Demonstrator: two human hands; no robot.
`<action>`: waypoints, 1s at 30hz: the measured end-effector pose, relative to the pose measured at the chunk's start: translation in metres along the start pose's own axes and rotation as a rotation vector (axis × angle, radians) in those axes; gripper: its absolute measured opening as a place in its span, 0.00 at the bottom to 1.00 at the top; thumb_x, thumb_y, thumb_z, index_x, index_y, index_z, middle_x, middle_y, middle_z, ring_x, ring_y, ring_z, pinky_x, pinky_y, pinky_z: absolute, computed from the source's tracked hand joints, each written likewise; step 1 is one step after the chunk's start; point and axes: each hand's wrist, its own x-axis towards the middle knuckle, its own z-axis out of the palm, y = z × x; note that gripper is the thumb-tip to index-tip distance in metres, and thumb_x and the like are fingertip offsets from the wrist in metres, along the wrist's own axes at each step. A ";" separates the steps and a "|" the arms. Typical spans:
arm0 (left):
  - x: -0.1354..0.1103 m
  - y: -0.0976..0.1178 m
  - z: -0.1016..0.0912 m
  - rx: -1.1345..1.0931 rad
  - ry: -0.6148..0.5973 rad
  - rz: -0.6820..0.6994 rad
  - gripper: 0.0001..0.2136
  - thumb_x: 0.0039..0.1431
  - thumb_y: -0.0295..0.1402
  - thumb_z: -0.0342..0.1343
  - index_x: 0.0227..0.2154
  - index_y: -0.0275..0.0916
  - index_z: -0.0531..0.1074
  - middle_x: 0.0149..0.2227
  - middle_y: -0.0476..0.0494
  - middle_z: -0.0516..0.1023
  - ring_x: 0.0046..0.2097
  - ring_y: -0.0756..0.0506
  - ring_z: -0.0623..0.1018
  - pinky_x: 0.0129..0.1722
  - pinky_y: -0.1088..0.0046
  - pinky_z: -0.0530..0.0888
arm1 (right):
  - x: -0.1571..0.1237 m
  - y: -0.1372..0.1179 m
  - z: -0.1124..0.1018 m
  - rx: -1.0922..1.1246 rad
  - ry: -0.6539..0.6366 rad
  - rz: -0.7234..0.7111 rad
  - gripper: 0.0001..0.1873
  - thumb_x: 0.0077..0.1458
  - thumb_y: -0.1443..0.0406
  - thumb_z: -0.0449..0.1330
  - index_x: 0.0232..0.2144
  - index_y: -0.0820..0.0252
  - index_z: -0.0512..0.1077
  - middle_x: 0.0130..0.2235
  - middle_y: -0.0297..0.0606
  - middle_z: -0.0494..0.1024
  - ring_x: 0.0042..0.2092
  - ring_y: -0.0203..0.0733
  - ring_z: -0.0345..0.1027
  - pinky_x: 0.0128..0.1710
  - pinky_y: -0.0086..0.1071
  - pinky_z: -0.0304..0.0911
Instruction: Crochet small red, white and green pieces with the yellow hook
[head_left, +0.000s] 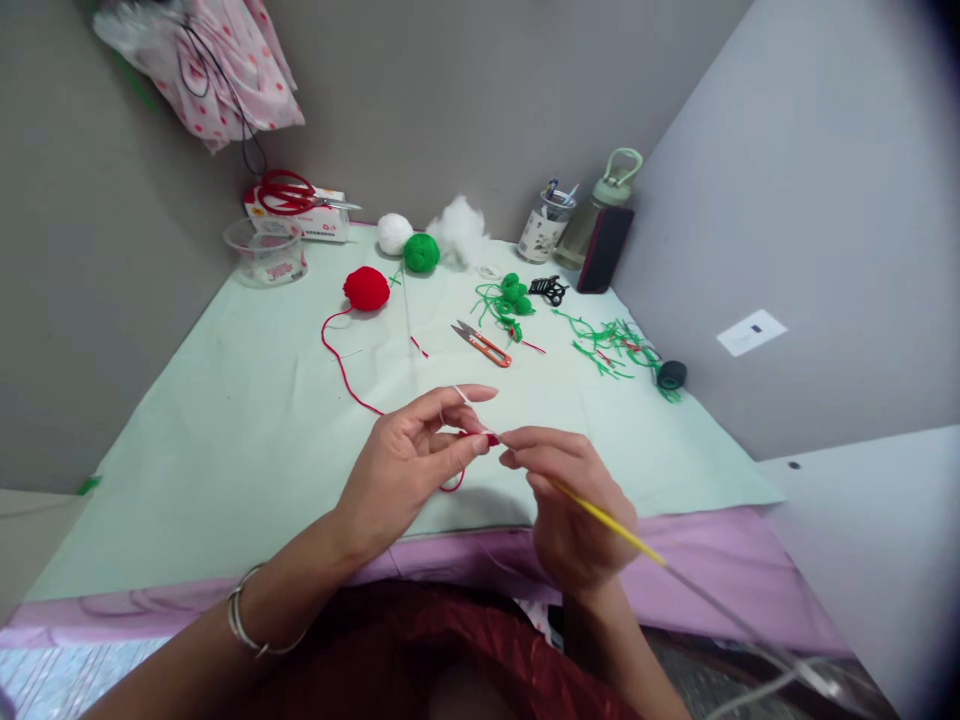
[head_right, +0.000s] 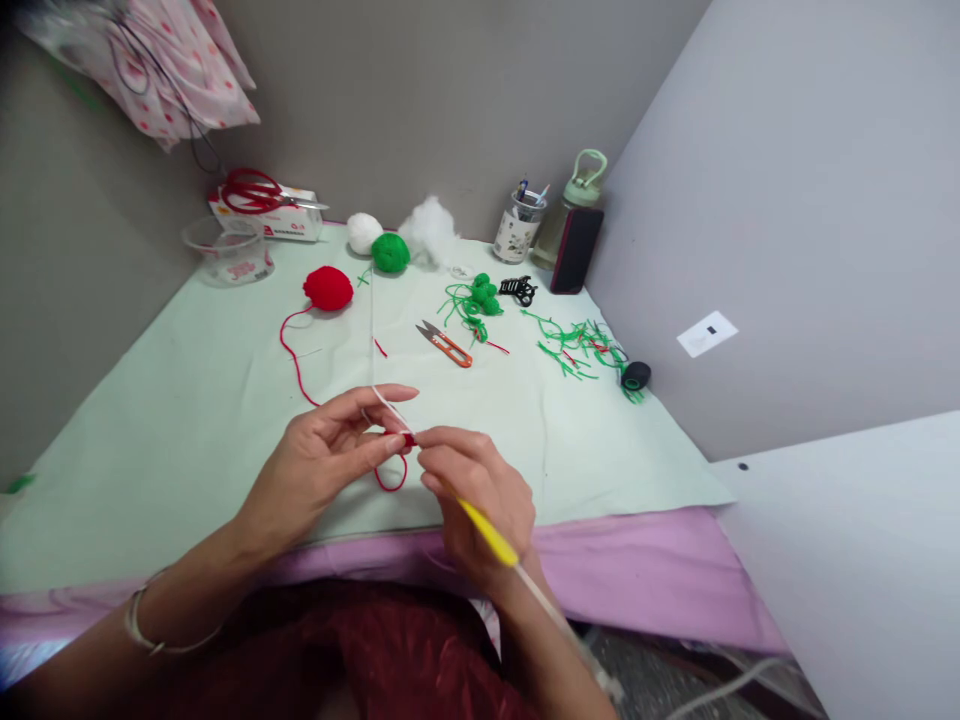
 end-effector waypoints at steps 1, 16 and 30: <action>0.000 0.000 0.001 -0.004 0.009 0.003 0.16 0.58 0.34 0.70 0.50 0.45 0.82 0.35 0.51 0.76 0.34 0.52 0.76 0.32 0.78 0.72 | -0.002 0.000 0.002 -0.047 0.006 -0.035 0.13 0.68 0.71 0.59 0.50 0.54 0.78 0.46 0.41 0.85 0.46 0.41 0.81 0.42 0.34 0.78; -0.002 -0.006 0.005 -0.419 -0.113 -0.224 0.23 0.57 0.33 0.72 0.56 0.40 0.79 0.33 0.50 0.78 0.34 0.52 0.75 0.41 0.75 0.74 | -0.009 0.005 0.013 -0.280 0.079 -0.168 0.23 0.64 0.75 0.62 0.56 0.48 0.79 0.43 0.38 0.82 0.42 0.40 0.79 0.40 0.33 0.77; -0.002 -0.011 0.002 -0.205 -0.029 -0.063 0.19 0.57 0.34 0.72 0.52 0.46 0.83 0.36 0.49 0.77 0.40 0.48 0.76 0.41 0.73 0.72 | 0.013 -0.005 0.025 0.253 0.187 0.227 0.11 0.67 0.70 0.61 0.42 0.51 0.82 0.39 0.37 0.84 0.41 0.43 0.79 0.39 0.38 0.76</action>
